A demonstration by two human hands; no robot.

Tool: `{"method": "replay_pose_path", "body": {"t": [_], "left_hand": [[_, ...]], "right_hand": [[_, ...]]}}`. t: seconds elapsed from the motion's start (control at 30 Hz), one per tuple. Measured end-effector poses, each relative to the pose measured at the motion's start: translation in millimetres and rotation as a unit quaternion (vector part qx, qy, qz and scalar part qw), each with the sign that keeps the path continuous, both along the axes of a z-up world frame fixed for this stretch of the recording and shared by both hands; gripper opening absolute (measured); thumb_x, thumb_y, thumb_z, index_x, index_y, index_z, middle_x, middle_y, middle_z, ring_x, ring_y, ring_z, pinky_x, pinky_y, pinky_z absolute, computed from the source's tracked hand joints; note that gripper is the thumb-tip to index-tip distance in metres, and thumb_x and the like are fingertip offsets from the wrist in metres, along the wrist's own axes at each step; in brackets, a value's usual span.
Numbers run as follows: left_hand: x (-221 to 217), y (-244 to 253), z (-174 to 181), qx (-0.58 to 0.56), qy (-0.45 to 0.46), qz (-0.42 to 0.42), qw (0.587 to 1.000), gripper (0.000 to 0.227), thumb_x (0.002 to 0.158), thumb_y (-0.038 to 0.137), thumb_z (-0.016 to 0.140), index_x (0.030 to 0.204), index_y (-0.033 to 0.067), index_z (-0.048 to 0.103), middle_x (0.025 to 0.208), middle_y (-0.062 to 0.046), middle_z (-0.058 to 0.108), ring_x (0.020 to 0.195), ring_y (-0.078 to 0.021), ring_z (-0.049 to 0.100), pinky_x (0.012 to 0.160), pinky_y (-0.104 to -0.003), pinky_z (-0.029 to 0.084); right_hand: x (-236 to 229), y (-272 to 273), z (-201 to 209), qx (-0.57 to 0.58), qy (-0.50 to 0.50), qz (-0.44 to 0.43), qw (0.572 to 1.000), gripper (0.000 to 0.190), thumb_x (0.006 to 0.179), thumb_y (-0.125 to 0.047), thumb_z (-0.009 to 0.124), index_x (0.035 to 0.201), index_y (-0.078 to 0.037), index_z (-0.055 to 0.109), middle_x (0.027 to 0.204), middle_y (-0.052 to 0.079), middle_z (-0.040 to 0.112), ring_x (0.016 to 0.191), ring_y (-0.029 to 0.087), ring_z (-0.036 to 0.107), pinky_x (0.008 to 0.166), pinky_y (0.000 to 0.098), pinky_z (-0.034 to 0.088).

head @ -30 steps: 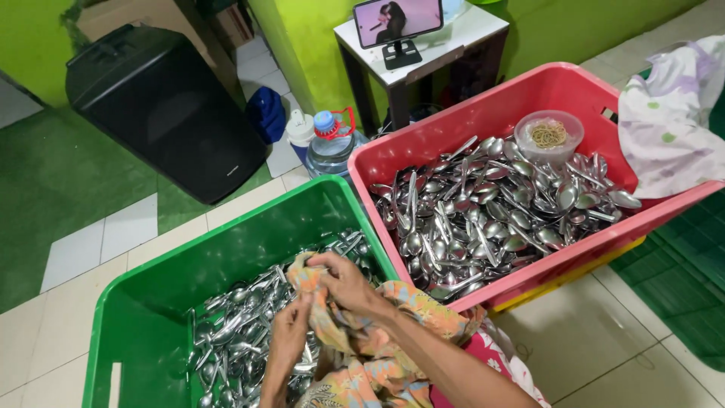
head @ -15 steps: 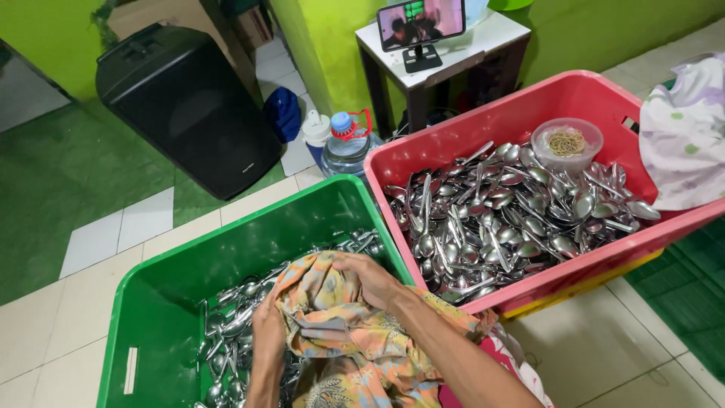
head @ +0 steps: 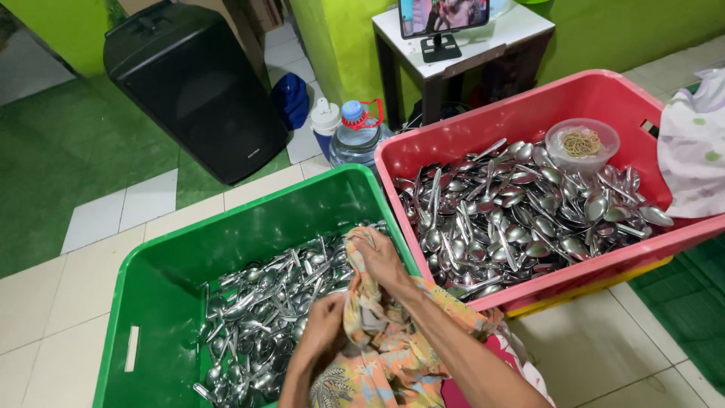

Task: Wipe individual spoons with a cloth and transfer them from a green bin to a pink bin.

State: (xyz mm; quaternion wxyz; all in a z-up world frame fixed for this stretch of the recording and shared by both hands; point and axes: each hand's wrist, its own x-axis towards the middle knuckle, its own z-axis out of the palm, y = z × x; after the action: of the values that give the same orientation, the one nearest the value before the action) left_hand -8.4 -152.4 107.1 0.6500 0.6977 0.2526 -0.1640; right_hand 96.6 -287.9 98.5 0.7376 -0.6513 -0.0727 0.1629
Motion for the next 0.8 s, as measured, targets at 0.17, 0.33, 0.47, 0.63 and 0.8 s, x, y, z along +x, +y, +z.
{"method": "replay_pose_path", "body": {"t": [0.17,0.33,0.47,0.63,0.8], "left_hand": [[24,90,-112,0.298,0.0,-0.045,0.954,0.029,0.098,0.024,0.053,0.11,0.0091,0.074,0.094,-0.009,0.077,0.083,-0.0221,0.072,0.072,-0.035,0.058],[48,142,-226,0.537,0.061,-0.19,0.819,0.046,0.086,0.029,0.074,0.126,0.0137,0.059,0.126,-0.011,0.068,0.114,-0.0308,0.068,0.095,-0.047,0.056],[63,177,-318,0.515,0.049,-0.242,0.821,0.052,0.086,0.041,0.051,0.133,0.0197,0.053,0.139,-0.011,0.058,0.124,-0.0336,0.059,0.099,-0.046,0.051],[61,178,-332,0.575,0.023,-0.323,0.751,0.034,0.086,0.024,0.061,0.119,0.0174,0.058,0.123,-0.018,0.059,0.112,-0.0375,0.063,0.092,-0.047,0.057],[67,186,-333,0.582,0.114,-0.303,0.746,0.056,0.071,0.009,0.079,0.116,0.0047,0.047,0.117,-0.02,0.065,0.105,-0.0362,0.071,0.088,-0.046,0.059]], "right_hand": [[-9,14,-17,-0.153,-0.161,0.075,0.972,0.059,0.084,-0.024,0.059,0.142,-0.013,0.051,0.117,0.014,0.055,0.101,0.031,0.06,0.084,0.0445,0.056],[-17,26,-30,-0.218,-0.319,0.122,0.914,0.062,0.083,-0.006,0.051,0.145,-0.001,0.045,0.144,0.034,0.049,0.108,0.047,0.064,0.086,0.0543,0.062],[-31,21,0,-0.187,-0.323,0.041,0.927,0.049,0.082,-0.006,0.052,0.13,0.005,0.055,0.107,0.023,0.066,0.069,0.032,0.061,0.063,0.0448,0.053],[-32,25,5,-0.184,-0.309,0.027,0.933,0.043,0.082,-0.007,0.047,0.123,0.006,0.054,0.105,0.024,0.066,0.069,0.033,0.06,0.063,0.046,0.053],[-32,25,3,-0.178,-0.297,0.033,0.937,0.044,0.08,-0.008,0.047,0.121,0.005,0.053,0.109,0.024,0.067,0.072,0.033,0.06,0.069,0.0469,0.055]]}}
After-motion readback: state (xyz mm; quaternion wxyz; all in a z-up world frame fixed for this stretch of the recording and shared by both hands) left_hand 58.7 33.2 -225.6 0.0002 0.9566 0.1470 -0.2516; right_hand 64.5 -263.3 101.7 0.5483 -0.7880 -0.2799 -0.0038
